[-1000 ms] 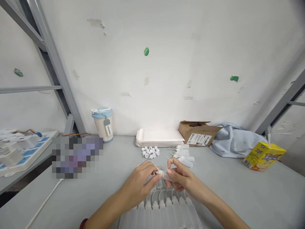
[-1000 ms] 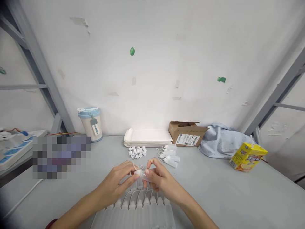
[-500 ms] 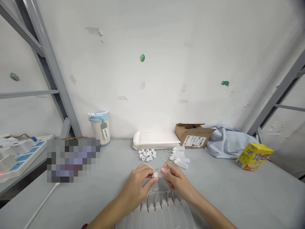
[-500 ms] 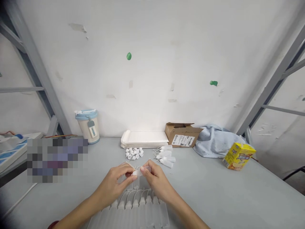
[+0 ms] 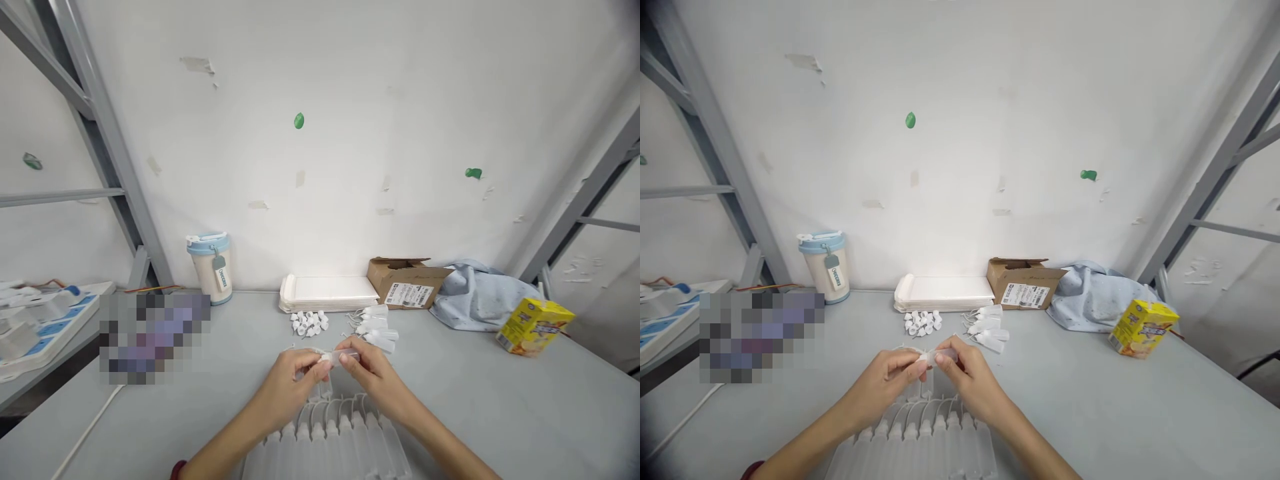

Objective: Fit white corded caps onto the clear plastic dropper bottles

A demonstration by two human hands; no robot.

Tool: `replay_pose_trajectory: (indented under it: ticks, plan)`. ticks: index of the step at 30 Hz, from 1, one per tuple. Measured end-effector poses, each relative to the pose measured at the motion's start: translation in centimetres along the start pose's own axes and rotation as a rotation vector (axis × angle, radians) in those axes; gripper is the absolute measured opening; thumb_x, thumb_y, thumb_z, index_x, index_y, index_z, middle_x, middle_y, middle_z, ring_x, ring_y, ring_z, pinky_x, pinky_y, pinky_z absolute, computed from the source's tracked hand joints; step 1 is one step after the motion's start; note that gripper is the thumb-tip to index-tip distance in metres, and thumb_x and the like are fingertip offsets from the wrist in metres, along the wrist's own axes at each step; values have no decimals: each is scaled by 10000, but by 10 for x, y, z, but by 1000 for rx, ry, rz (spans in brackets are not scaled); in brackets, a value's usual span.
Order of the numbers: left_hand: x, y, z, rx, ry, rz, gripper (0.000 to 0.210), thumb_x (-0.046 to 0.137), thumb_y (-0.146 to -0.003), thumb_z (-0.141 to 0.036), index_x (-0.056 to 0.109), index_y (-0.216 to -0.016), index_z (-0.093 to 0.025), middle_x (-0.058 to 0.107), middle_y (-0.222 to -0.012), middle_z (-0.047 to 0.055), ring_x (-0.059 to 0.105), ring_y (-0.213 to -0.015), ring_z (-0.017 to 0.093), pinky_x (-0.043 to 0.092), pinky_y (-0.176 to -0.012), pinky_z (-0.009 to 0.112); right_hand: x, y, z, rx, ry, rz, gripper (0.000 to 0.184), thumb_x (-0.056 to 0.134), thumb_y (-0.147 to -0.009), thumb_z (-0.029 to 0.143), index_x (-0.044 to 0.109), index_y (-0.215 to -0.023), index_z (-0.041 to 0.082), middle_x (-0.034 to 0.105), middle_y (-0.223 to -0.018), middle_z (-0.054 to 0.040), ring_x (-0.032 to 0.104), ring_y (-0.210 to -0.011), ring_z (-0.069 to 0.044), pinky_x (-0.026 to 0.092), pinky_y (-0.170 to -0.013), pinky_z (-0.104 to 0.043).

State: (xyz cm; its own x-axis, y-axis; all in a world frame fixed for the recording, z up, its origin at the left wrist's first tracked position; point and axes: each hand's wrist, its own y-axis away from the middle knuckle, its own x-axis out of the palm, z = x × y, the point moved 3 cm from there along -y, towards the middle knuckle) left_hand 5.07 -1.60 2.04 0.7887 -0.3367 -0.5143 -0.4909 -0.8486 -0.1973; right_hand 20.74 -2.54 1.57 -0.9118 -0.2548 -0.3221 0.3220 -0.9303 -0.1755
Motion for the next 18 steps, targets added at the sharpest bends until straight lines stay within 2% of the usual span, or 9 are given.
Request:
replay_pose_trajectory:
  ticks: [2,4,7,10,14,18]
  plan:
    - [-2,1,-3,33,1,-22,386,416,-857,-412,596,-627,-159,554,-637,4,480,-635,139,366,-589,226,0,-1,-3,18,-38,8,349,448,-850,500,534,-787,168,305,-529,68,230,-484,-80,172,-455,-229]
    - [-3,0,-3,18,54,3,369,431,-852,-409,603,-642,-158,562,-651,5,474,-632,134,366,-585,221,0,-2,-4,53,-97,27,366,443,-843,519,522,-784,167,255,-514,78,208,-471,-78,158,-445,-227]
    - [-4,-2,1,-56,183,80,410,401,-864,-427,606,-643,-149,583,-643,10,477,-619,126,387,-600,218,0,-1,0,45,-109,52,368,427,-853,515,530,-812,164,284,-521,73,211,-474,-77,160,-446,-227]
    - [-4,-4,6,-82,250,127,437,400,-863,-447,593,-620,-139,579,-611,8,478,-600,119,394,-601,217,0,1,5,5,-28,48,345,437,-860,488,550,-843,163,330,-547,63,227,-485,-76,167,-455,-228]
    - [-5,0,3,-54,125,98,372,434,-850,-408,596,-647,-142,555,-591,-4,447,-540,107,361,-536,212,2,1,3,65,-48,58,368,443,-843,517,535,-792,165,240,-484,87,200,-450,-74,153,-434,-227]
    - [-7,5,-8,119,-137,-26,237,470,-822,-302,585,-678,-154,539,-611,5,473,-603,134,374,-599,237,6,-3,1,141,-177,79,403,466,-798,573,483,-723,177,236,-403,112,147,-389,-60,123,-404,-226]
